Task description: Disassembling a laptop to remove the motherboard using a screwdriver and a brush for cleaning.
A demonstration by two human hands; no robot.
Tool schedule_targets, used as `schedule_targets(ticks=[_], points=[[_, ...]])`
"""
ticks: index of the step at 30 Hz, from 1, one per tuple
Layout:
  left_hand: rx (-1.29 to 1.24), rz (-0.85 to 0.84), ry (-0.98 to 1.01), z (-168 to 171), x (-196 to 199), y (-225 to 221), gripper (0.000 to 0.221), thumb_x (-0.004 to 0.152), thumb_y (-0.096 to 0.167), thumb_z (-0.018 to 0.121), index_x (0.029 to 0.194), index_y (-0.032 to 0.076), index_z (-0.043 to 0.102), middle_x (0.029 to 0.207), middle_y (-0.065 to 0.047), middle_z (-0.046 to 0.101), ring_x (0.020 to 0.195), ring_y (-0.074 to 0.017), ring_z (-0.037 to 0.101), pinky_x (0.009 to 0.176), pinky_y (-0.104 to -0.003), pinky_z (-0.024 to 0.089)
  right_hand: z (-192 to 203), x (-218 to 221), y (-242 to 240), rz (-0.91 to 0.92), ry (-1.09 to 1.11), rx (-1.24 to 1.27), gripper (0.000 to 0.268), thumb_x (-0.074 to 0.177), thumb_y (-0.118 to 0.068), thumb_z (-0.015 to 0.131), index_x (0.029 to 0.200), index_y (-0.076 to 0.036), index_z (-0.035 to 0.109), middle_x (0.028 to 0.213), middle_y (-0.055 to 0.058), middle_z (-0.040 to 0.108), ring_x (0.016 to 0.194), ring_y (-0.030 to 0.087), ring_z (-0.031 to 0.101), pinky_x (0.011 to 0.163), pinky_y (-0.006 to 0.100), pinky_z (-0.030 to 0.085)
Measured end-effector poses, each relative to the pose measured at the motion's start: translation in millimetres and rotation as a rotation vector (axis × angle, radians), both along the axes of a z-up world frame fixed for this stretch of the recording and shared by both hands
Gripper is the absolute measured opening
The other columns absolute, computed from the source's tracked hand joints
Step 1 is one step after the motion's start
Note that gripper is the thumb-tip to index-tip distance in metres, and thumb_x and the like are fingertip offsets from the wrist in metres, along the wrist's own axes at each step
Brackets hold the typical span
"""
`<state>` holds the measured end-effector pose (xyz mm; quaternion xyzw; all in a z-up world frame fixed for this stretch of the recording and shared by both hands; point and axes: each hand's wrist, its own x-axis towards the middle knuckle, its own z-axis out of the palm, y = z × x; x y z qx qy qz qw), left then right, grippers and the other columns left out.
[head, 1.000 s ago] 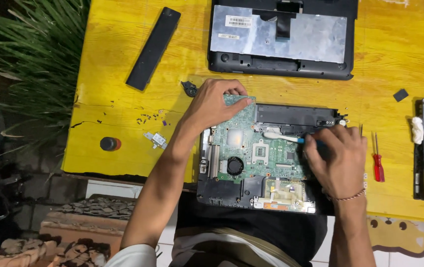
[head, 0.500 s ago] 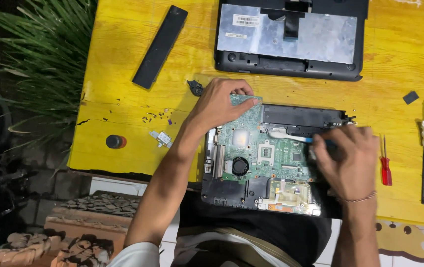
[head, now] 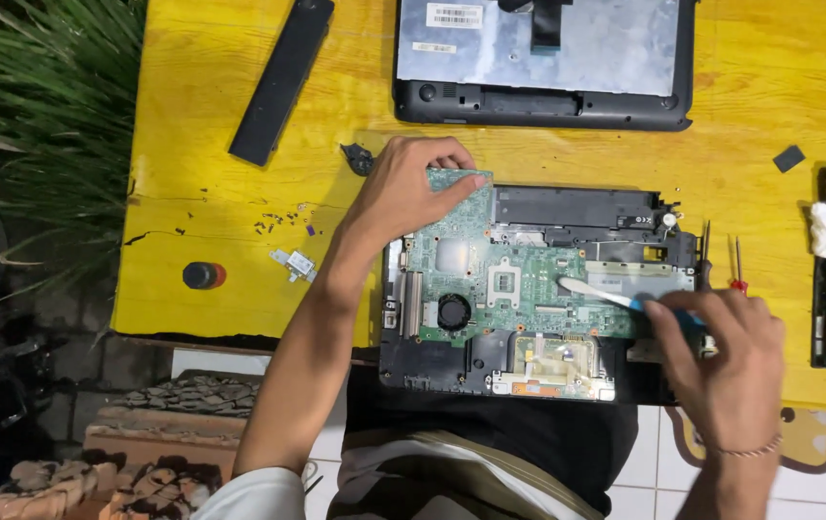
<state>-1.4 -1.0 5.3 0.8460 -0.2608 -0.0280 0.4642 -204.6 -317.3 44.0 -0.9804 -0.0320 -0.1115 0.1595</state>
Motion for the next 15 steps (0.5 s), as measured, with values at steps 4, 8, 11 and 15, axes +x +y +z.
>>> schedule_targets(ticks=[4, 8, 11, 15], points=[[0.022, 0.007, 0.011, -1, 0, -1, 0.019, 0.091, 0.032, 0.076, 0.095, 0.013, 0.077, 0.093, -0.002, 0.081, 0.089, -0.0165, 0.076, 0.086, -0.034, 0.058, 16, -10, 8, -0.074, 0.051, 0.037, 0.013, 0.101, -0.02, 0.079, 0.1, -0.008, 0.073, 0.101, 0.008, 0.073, 0.091, 0.026, 0.06, 0.089, 0.041, 0.042], [0.019, -0.005, -0.009, 0, 1, -1, 0.016, 0.091, 0.029, 0.075, 0.094, 0.013, 0.077, 0.092, -0.001, 0.081, 0.09, -0.0174, 0.076, 0.085, -0.035, 0.059, 11, -13, 28, -0.009, 0.069, 0.088, 0.014, 0.096, -0.021, 0.076, 0.103, -0.009, 0.072, 0.102, 0.008, 0.072, 0.093, 0.024, 0.059, 0.087, 0.039, 0.042], [-0.006, -0.015, -0.024, 2, 0, 0, 0.016, 0.092, 0.028, 0.076, 0.092, 0.012, 0.077, 0.09, -0.001, 0.08, 0.09, -0.0178, 0.076, 0.084, -0.035, 0.059, 15, -17, 8, -0.056, 0.073, 0.106, 0.015, 0.098, -0.018, 0.076, 0.102, -0.004, 0.075, 0.101, 0.012, 0.074, 0.096, 0.028, 0.064, 0.092, 0.043, 0.046], [0.007, -0.007, -0.028, -3, 2, 0, 0.015, 0.091, 0.027, 0.077, 0.095, 0.013, 0.077, 0.093, -0.002, 0.081, 0.089, -0.0164, 0.076, 0.088, -0.036, 0.058, 9, -31, -11, -0.143, 0.114, 0.002, 0.014, 0.101, -0.023, 0.078, 0.101, -0.01, 0.073, 0.1, 0.008, 0.072, 0.092, 0.028, 0.06, 0.09, 0.043, 0.043]])
